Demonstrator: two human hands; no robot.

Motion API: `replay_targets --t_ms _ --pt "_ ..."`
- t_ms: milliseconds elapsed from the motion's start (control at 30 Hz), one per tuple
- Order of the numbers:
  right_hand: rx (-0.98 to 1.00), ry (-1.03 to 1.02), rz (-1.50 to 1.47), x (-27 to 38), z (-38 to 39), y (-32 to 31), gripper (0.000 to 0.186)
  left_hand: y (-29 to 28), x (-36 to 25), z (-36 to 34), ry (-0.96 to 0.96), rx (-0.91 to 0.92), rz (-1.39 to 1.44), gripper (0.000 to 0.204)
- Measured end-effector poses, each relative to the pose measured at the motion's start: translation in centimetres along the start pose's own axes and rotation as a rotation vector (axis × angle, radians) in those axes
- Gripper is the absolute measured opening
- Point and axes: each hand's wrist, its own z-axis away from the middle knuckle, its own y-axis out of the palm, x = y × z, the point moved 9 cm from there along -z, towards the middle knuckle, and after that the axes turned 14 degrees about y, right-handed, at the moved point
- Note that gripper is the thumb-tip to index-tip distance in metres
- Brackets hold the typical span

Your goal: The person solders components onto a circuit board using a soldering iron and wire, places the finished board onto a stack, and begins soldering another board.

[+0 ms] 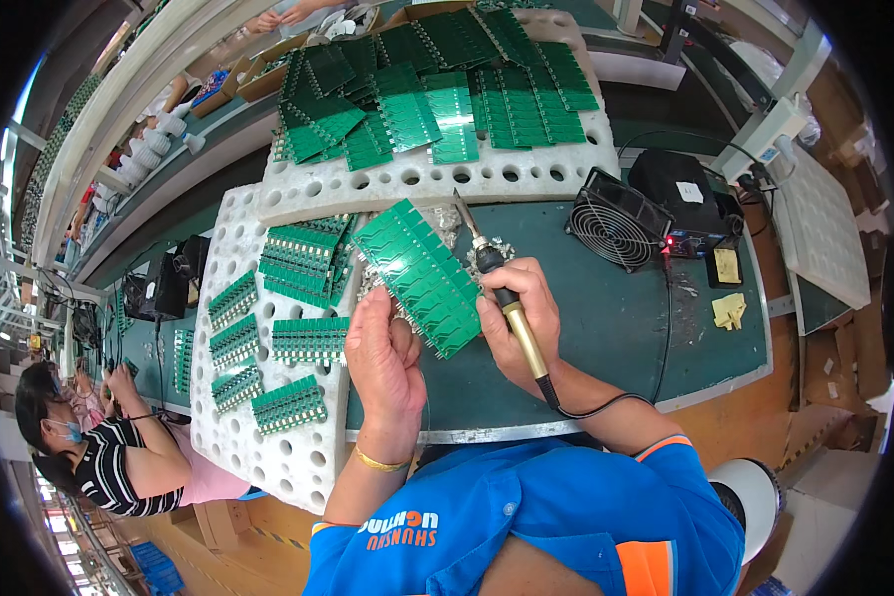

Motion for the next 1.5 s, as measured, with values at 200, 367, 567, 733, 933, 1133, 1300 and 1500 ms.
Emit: replay_targets --t_ms 200,367,567,733,933,1133,1300,1500 --pt "0.008 0.007 -0.015 0.1 0.1 0.0 0.027 0.0 -0.3 0.4 0.002 -0.010 -0.005 0.015" --pt "0.006 0.000 -0.006 -0.1 0.2 -0.1 0.027 -0.2 -0.1 0.4 0.004 -0.004 0.008 0.014" --pt "-0.001 0.006 -0.006 -0.2 0.2 -0.2 0.025 0.0 -0.1 0.4 0.009 -0.004 -0.004 0.014" --pt "0.007 0.122 -0.115 -1.8 0.3 -0.1 0.021 0.9 -0.5 0.7 0.002 0.014 -0.117 0.020" --pt "0.004 0.153 -0.145 -2.3 0.3 -0.3 0.020 1.0 -0.3 0.8 -0.008 0.017 -0.147 0.028" --pt "0.037 0.238 -0.262 -2.7 -0.2 -0.2 0.018 1.1 0.2 0.6 -0.027 0.021 -0.140 0.027" --pt "0.051 0.245 -0.251 -2.8 -0.3 0.1 0.019 1.1 -0.1 0.5 -0.007 0.030 -0.148 0.025" --pt "0.069 0.286 -0.306 -3.1 -0.1 0.3 0.020 1.0 0.0 0.7 -0.019 0.007 -0.144 0.026"
